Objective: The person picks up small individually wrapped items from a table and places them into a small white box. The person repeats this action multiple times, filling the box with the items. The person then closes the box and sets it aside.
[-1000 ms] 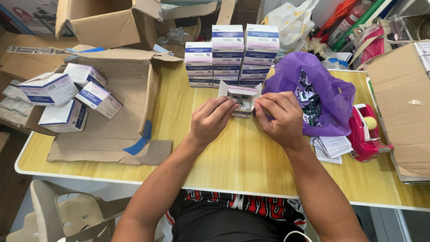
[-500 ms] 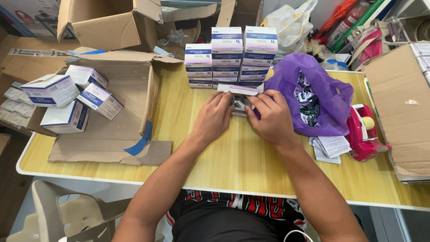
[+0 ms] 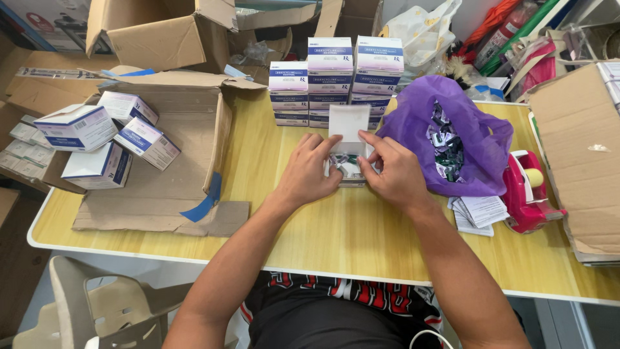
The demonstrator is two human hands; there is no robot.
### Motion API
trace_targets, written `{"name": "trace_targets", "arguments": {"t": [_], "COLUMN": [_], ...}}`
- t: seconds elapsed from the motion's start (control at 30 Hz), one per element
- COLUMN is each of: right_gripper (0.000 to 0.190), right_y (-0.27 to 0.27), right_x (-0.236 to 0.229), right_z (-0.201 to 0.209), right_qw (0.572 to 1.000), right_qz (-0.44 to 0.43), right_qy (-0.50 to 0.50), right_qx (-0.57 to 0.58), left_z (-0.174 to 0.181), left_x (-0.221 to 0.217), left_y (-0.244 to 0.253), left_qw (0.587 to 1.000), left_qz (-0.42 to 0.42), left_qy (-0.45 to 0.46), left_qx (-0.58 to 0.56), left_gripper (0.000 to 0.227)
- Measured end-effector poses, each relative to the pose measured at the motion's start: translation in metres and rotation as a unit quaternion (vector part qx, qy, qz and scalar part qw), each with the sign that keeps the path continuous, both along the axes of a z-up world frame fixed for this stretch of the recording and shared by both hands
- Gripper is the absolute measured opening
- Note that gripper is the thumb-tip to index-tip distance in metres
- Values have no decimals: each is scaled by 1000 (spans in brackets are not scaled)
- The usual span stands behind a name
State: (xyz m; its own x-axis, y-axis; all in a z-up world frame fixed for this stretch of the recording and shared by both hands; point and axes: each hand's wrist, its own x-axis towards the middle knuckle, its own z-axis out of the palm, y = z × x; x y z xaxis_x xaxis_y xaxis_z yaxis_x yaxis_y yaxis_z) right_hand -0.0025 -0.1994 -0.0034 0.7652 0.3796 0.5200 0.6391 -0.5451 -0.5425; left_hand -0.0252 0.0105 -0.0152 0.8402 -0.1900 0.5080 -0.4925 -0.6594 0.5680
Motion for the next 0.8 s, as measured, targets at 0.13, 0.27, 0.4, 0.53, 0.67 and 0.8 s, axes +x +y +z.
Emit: {"name": "trace_targets", "arguments": {"t": [0.13,0.27,0.4,0.53,0.67,0.8], "right_gripper": [45,39,25,14,26,36], "right_y": [-1,-1,-1,5,8,11], "right_x": [3,4,0,-4,-10,-12], "right_z": [-5,-7,-4,0,1,-1], "right_qw": [999,998,995,982,961,947], "right_qz": [10,11,52,93,90,72], "right_qy": [19,56,-71,-79,-75,-98], "right_qx": [-24,-33,-46,-144,-252,-297], "left_z": [-3,-6,-11,-13,-14,-15], "left_x": [1,3,4,5,6,6], "left_y": [3,3,4,6,5,5], "left_qw": [1000,999,999,999,999,999], "left_qz": [-13,-13,-15,-18,-18,-15], "left_qy": [-22,-18,-11,-23,-22,-22], "left_qx": [17,30,28,34,25,27], "left_gripper": [65,56,49,44,43,43]}}
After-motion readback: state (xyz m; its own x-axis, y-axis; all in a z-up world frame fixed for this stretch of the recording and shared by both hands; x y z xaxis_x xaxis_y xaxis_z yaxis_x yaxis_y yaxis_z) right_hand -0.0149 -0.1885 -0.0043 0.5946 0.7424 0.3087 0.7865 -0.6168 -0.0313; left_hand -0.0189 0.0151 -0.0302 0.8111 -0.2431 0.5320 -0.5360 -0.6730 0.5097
